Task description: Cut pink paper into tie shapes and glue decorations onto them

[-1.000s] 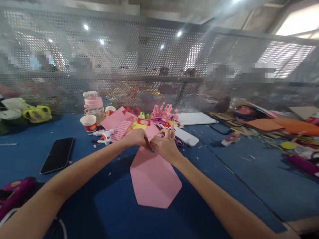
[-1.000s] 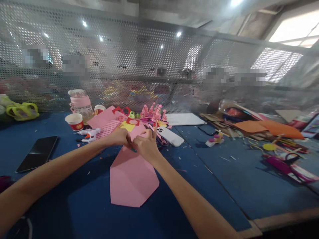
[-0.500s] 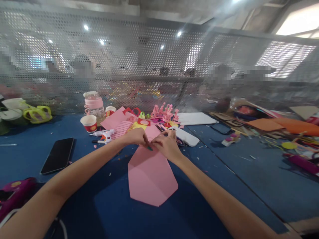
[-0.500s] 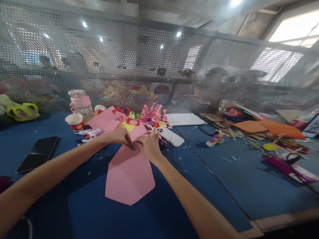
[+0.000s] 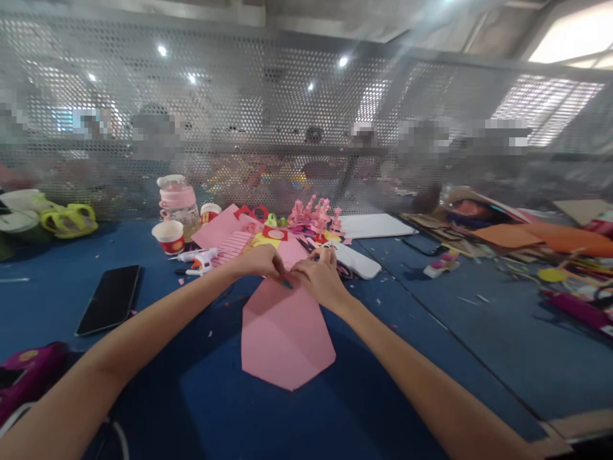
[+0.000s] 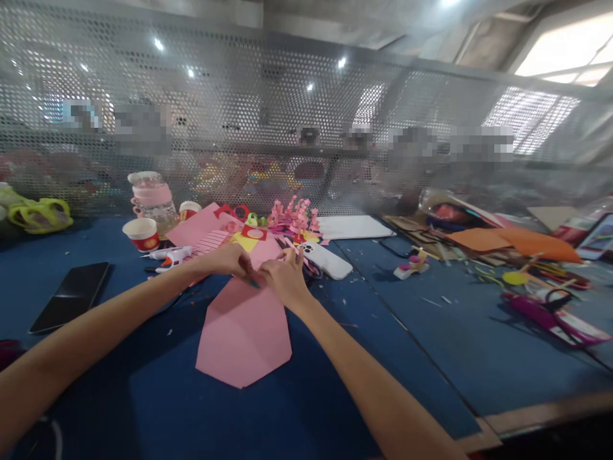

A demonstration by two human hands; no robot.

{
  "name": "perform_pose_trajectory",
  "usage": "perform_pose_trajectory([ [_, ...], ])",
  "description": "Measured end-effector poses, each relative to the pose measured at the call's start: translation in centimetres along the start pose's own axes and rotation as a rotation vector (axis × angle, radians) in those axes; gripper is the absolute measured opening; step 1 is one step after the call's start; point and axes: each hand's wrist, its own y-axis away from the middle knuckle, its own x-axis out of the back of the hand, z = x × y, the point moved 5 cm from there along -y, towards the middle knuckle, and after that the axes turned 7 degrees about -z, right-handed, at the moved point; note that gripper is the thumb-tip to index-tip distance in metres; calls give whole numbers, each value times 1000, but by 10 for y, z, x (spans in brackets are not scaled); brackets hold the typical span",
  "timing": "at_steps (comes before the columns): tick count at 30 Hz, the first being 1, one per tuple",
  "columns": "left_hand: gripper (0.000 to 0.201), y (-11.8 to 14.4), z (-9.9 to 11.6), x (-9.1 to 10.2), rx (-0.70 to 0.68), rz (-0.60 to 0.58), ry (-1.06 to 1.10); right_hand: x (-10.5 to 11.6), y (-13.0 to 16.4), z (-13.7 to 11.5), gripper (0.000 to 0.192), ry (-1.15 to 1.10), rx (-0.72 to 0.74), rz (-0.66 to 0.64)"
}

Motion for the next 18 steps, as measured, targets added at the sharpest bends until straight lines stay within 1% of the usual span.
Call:
perform_pose_trajectory([
  [1,32,-1,0,-1,-15,-10,0,-2,-1,2,24,12,-12,-20],
  [3,40,-1,2,0,-34,9,-28,-7,-2,7,26,28,-29,-58],
  [5,42,0,4,1,-32,54,-93,-9,-3,12,29,25,-38,-42],
  [7,36,0,6,2,-17,75,-158,-7,-4,17,32,-11,-46,50],
  [10,29,2,5,2,10,41,-196,2,-3,26,37,-106,-48,244],
  [12,29,4,5,5,35,31,-236,7,-2,30,38,-169,-27,346],
  [14,36,8,7,11,62,46,-338,12,0,31,38,-220,-8,429],
  [16,47,14,15,16,54,70,-488,16,2,30,37,-242,-4,495],
  [18,58,20,26,14,17,71,-609,20,4,28,35,-248,-8,535],
])
